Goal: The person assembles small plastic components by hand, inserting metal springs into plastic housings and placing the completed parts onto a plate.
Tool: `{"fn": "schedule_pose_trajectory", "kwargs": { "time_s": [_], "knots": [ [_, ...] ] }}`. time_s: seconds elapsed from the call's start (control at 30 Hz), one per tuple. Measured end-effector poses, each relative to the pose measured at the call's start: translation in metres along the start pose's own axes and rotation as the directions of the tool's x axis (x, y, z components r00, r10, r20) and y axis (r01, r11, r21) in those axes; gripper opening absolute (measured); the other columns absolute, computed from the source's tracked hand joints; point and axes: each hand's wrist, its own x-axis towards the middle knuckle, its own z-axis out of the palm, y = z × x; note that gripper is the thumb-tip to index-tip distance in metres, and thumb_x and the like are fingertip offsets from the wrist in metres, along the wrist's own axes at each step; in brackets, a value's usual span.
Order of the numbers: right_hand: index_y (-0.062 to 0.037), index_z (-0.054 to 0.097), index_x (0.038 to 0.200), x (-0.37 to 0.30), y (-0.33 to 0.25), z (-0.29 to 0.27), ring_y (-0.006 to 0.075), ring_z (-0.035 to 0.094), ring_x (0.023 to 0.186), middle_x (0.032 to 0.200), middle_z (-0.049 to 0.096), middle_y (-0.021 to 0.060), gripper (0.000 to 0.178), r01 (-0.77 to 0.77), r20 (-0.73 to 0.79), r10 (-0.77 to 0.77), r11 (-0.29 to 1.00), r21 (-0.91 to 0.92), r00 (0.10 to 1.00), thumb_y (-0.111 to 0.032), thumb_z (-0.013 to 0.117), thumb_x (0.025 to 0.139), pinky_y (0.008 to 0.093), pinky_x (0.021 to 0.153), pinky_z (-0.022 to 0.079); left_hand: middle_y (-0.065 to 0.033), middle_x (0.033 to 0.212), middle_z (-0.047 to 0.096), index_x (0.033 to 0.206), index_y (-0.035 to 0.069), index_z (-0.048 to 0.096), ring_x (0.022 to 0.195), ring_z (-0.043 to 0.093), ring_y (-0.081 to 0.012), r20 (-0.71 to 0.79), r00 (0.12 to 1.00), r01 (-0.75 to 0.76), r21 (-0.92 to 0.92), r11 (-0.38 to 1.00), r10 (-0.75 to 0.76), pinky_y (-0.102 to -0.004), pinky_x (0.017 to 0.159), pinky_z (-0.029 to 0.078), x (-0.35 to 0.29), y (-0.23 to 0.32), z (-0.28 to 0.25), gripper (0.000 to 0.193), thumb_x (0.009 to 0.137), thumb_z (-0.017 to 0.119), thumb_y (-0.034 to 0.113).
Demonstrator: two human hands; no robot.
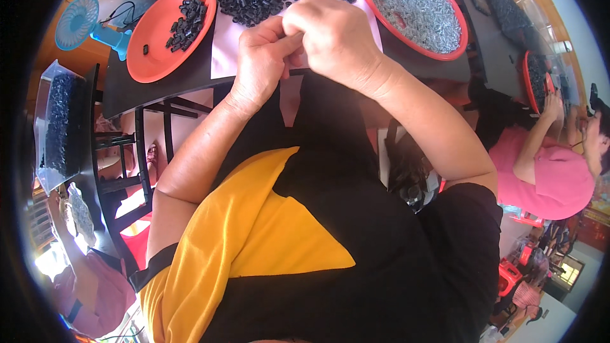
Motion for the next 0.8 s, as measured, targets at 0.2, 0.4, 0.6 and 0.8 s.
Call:
{"fn": "schedule_pose_trajectory", "kwargs": {
  "time_s": [0.2,0.4,0.6,0.8],
  "knots": [
    [-0.0045,0.062,0.093,-0.002,0.01,-0.005,0.0174,0.07,0.073,0.078,0.069,0.0085,0.016,-0.495,0.156,0.47,0.813,0.307,0.869,0.007,0.063,0.081,0.0279,0.062,0.053,-0.0026,0.071,0.062,0.093,0.0,0.066,0.056,0.058,-0.0074,-0.009,1.0,0.027,0.006,1.0,-0.027,-0.0187,0.042,0.04,0.0,0.0,0.001,0.011,0.092,0.064,0.01],
    [-0.012,0.053,0.081,-0.001,-0.008,0.002,0.0247,0.062,0.069,0.072,0.059,0.0024,0.021,0.087,0.026,-0.083,0.967,-0.239,0.996,-0.004,0.068,0.069,0.0371,0.061,0.048,-0.006,0.068,0.062,0.084,-0.005,0.065,0.057,0.057,-0.0098,-0.063,0.998,-0.022,0.001,1.0,0.022,-0.0248,0.05,0.047,-0.001,0.002,0.005,0.009,0.087,0.064,0.003],
    [-0.0111,0.054,0.086,-0.006,-0.009,0.003,0.0252,0.059,0.071,0.075,0.057,0.0035,0.025,0.113,0.014,-0.113,0.966,-0.234,0.993,-0.004,0.068,0.067,0.0382,0.065,0.046,-0.007,0.069,0.063,0.085,-0.006,0.066,0.057,0.058,-0.0108,-0.054,0.998,-0.031,-0.005,1.0,0.03,-0.0253,0.051,0.048,-0.003,0.006,0.003,0.008,0.086,0.061,0.0],
    [-0.0083,0.058,0.093,-0.012,-0.023,0.021,0.0276,0.058,0.074,0.079,0.058,0.0067,0.03,0.002,-0.127,-0.047,0.944,-0.331,0.991,-0.001,0.065,0.064,0.0392,0.067,0.046,-0.0086,0.067,0.063,0.081,-0.007,0.065,0.055,0.057,-0.0115,-0.154,0.986,-0.087,-0.183,0.979,0.059,-0.027,0.046,0.047,0.001,-0.003,0.009,0.009,0.083,0.058,-0.003]
  ]
}}
